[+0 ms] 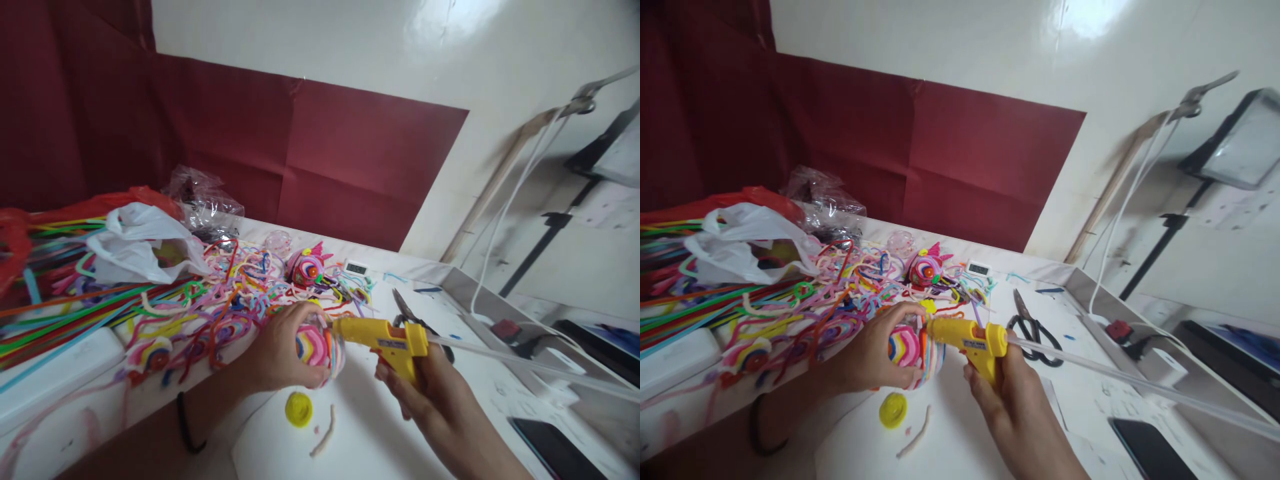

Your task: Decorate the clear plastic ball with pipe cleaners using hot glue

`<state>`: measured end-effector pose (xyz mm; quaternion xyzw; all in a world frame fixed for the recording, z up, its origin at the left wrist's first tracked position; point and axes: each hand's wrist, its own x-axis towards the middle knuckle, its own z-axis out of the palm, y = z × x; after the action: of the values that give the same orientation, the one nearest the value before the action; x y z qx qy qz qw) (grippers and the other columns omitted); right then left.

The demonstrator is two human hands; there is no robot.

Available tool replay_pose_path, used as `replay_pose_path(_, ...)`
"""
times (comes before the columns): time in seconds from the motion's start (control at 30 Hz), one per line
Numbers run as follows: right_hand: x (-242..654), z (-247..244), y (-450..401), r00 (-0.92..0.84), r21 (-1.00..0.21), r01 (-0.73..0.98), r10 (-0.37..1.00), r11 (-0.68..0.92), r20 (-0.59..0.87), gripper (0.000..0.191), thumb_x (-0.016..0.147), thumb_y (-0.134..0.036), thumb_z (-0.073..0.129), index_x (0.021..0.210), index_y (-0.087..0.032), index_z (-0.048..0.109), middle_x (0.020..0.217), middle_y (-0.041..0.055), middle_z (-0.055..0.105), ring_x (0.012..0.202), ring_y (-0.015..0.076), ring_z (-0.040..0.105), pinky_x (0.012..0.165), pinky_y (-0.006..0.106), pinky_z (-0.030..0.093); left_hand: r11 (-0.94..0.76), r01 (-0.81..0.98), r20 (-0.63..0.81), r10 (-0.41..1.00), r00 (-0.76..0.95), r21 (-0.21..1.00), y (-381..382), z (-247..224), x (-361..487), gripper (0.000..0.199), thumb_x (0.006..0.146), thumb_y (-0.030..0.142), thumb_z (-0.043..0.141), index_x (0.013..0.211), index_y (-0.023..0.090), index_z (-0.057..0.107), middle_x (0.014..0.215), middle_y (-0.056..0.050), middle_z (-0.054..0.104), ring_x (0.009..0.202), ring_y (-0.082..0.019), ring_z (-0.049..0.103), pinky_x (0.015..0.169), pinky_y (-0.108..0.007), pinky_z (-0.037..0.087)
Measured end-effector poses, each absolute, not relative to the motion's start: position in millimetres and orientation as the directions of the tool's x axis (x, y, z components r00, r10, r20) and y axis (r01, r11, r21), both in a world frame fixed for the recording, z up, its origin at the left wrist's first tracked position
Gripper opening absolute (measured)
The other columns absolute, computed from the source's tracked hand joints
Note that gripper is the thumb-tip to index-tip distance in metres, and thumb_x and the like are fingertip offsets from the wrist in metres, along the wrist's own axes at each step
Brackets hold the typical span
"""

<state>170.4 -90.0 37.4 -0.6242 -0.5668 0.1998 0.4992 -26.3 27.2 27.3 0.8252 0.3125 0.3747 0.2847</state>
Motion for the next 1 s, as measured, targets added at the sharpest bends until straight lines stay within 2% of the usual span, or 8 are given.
replay_pose_path(0.27,177.2,35.1,-79.8,0.208,-0.821,0.542,0.918,0.18,0.338,0.03,0.089,-0.05,0.059,0.099,-0.022,0.055,0.08,0.0019,0.061,0.055,0.0139,0.049,0.043,0.025,0.041,-0.63,0.308,0.429,0.739,0.519,0.713,28.7,26.4,-27.2,0.07,0.05,0.017,0.079,0.115,0.023,0.055,0.122,-0.007,0.065,0.114,-0.03,0.06,0.102,-0.041,0.045)
replay_pose_path(0.4,173.0,36.8,-84.0,0.254,-0.823,0.549,0.908,0.147,0.332,0.03,0.09,-0.049,0.057,0.102,-0.022,0.054,0.085,0.0032,0.062,0.057,0.0143,0.05,0.045,0.026,0.041,-0.635,0.315,0.431,0.737,0.521,0.706,28.9,25.2,-26.5,0.069,0.05,0.018,0.078,0.116,0.022,0.055,0.122,-0.008,0.065,0.114,-0.031,0.06,0.103,-0.042,0.046)
replay_pose_path(0.57,175.1,37.3,-91.7,0.235,-0.816,0.56,0.917,0.143,0.322,0.029,0.088,-0.051,0.059,0.092,-0.023,0.055,0.073,-0.0002,0.058,0.056,0.0153,0.052,0.046,0.026,0.04,-0.643,0.314,0.444,0.734,0.514,0.699,29.1,25.1,-26.0,0.067,0.05,0.018,0.078,0.113,0.024,0.056,0.12,-0.005,0.066,0.112,-0.029,0.061,0.101,-0.04,0.047)
replay_pose_path(0.77,172.9,36.7,-95.7,0.256,-0.818,0.559,0.911,0.132,0.323,0.028,0.09,-0.051,0.056,0.093,-0.023,0.055,0.067,-0.0034,0.052,0.052,0.0136,0.046,0.046,0.026,0.038,-0.627,0.308,0.416,0.736,0.534,0.715,27.5,28.6,-26.8,0.068,0.049,0.015,0.08,0.113,0.022,0.057,0.119,-0.006,0.066,0.112,-0.029,0.061,0.101,-0.04,0.046)
replay_pose_path(1.0,172.4,36.4,-89.1,0.259,-0.8,0.584,0.902,0.139,0.346,0.025,0.091,-0.048,0.054,0.093,-0.024,0.054,0.076,0.0,0.058,0.055,0.0147,0.049,0.046,0.027,0.04,-0.636,0.291,0.426,0.726,0.54,0.715,26.1,30.6,-26.6,0.065,0.05,0.014,0.079,0.11,0.024,0.057,0.118,-0.004,0.066,0.112,-0.028,0.061,0.099,-0.038,0.046)
